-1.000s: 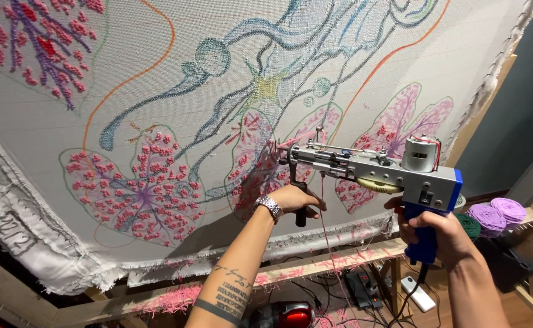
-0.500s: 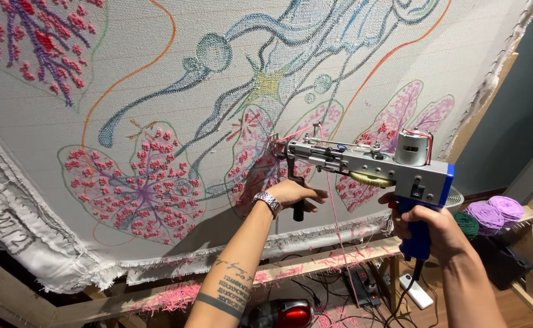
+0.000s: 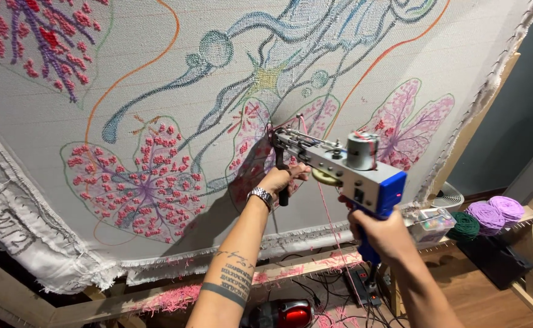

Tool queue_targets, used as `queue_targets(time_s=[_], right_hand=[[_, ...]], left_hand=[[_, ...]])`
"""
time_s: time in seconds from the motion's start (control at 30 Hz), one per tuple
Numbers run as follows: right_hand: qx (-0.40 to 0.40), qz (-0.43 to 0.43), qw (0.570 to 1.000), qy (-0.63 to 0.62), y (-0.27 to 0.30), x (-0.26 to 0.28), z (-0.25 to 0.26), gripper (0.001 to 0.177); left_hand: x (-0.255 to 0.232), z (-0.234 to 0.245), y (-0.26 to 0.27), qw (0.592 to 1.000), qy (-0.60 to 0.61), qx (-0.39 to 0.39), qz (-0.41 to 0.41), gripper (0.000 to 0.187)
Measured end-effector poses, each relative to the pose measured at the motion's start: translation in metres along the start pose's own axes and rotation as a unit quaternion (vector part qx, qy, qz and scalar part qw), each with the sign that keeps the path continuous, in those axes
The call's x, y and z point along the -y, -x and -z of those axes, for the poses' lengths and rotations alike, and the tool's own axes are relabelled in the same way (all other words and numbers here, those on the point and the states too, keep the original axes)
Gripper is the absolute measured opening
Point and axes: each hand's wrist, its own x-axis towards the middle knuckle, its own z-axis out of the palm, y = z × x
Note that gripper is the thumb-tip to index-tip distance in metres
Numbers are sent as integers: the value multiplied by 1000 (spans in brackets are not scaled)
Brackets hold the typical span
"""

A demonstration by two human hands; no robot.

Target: Using a tufting gun to create a patterned rug on a vertical frame.

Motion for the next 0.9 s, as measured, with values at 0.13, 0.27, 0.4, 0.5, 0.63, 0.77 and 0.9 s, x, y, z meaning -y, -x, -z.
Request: queue_targets(time_s=[0.13,0.27,0.4,0.5,0.63,0.77,0.9], right_hand=[[-30,7,995,92,3,-21,-14,28],[-55,0,995,84,0,-32,-16,25],[-38,1,999,35,1,-26,-19,25],[-30,5,999,8,-3,-27,-19,25],[-20,31,999,12,-4,-18,-19,23],[0,19,999,-48,-4,-12,-21,26],[-20,-1,1000,-13,-3,-4,-11,29]], left_hand=[[17,20,-19,998,-52,1,-28,40],[21,29,-28,998,-13,23,-51,31],[21,34,-38,997,-46,29,-59,35],[17,37,-39,996,-64,43,-53,39],[1,31,-31,994,-103,4,-18,40],[-5,27,-25,996,-72,36,-38,43],[-14,19,-13,994,-104,11,-38,41]])
